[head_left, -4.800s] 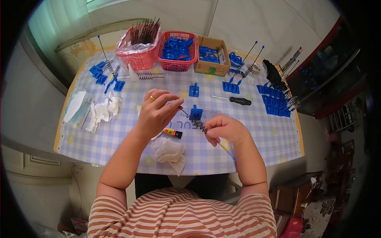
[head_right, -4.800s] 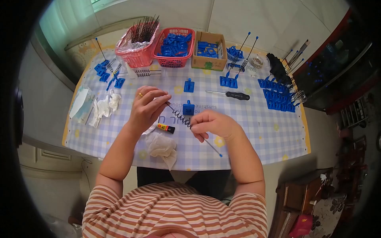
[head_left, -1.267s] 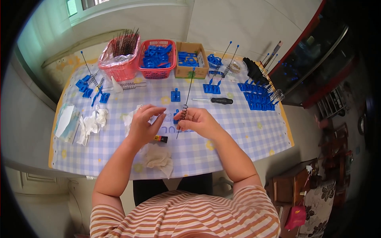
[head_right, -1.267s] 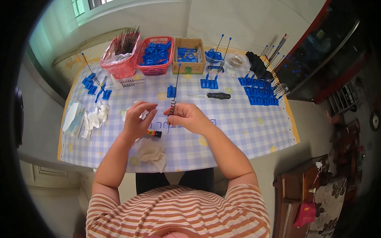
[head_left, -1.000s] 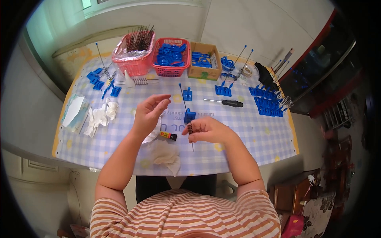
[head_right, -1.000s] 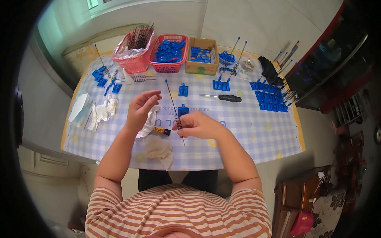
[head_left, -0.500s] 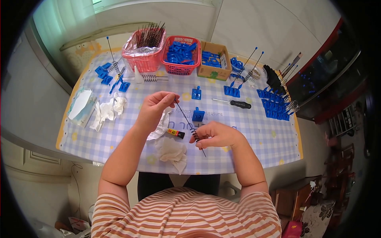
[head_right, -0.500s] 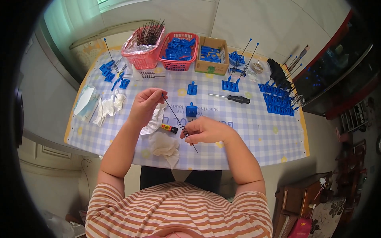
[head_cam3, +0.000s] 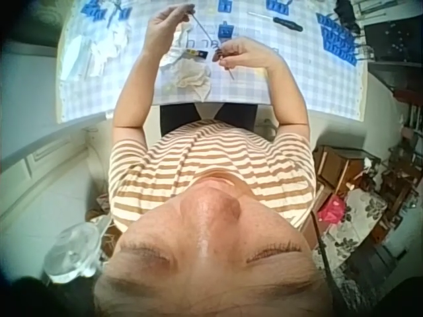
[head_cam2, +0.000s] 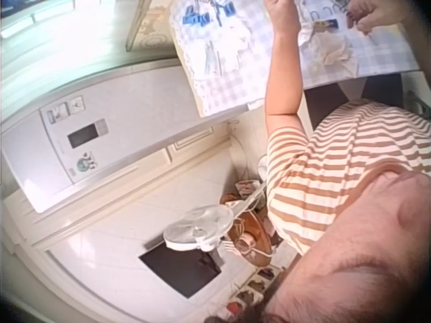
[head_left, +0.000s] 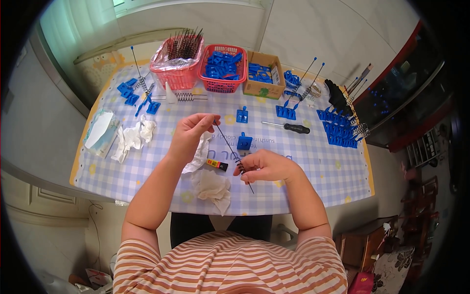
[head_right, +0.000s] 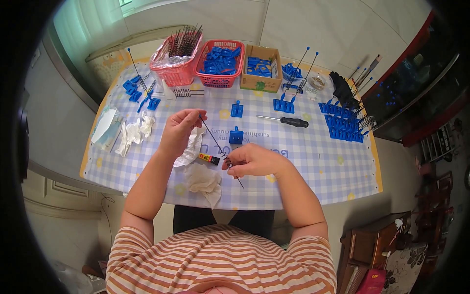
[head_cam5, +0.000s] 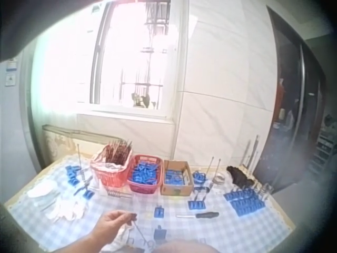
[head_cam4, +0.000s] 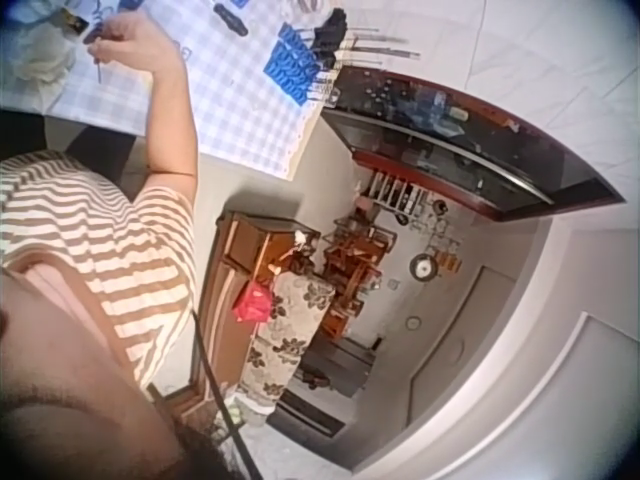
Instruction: The person assembles small plastic connectors, metal rods, and wires by hand at a workbench, using a glue applicator to join the components.
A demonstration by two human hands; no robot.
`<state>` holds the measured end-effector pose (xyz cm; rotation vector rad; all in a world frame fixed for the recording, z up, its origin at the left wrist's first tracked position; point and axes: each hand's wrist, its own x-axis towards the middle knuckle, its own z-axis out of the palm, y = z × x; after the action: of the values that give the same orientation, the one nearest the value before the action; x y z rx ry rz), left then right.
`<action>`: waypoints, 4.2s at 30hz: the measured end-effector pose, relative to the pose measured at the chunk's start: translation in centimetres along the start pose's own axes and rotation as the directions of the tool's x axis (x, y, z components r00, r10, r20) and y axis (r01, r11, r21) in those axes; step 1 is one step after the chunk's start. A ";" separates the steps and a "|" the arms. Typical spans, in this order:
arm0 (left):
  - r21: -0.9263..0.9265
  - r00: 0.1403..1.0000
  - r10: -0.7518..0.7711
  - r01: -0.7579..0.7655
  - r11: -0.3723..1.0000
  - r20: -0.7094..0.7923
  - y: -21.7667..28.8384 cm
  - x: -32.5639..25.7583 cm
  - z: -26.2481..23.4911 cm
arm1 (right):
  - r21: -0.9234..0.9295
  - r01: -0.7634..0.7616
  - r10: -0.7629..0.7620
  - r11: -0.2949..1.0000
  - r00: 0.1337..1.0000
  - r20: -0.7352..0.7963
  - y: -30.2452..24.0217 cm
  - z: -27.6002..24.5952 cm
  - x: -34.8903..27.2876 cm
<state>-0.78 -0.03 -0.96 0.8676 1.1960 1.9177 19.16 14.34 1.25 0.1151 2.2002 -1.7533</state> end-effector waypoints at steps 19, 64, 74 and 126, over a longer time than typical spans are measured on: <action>0.056 0.997 0.029 -0.025 0.998 -0.065 -0.5 -0.1 -0.2 | 0.049 0.012 -0.013 0.999 1.000 0.012 0.2 0.3 0.3; -0.047 0.982 -0.179 0.177 0.983 -0.053 -1.4 -0.7 0.9 | 0.325 0.238 -0.086 0.915 0.903 -0.421 1.2 2.7 2.1; -0.038 0.985 -0.170 0.169 0.985 -0.037 -1.4 -0.7 1.0 | 0.326 0.236 -0.081 0.916 0.901 -0.426 1.2 2.7 1.9; 0.039 0.982 -0.190 0.191 0.981 -0.010 -1.5 -1.3 1.7 | 0.503 0.412 -0.126 0.760 0.852 -0.508 1.3 0.6 1.1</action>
<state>1.59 0.15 -2.00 0.7393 1.2771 1.7493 18.54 13.92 -0.43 0.3911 1.8959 -2.8018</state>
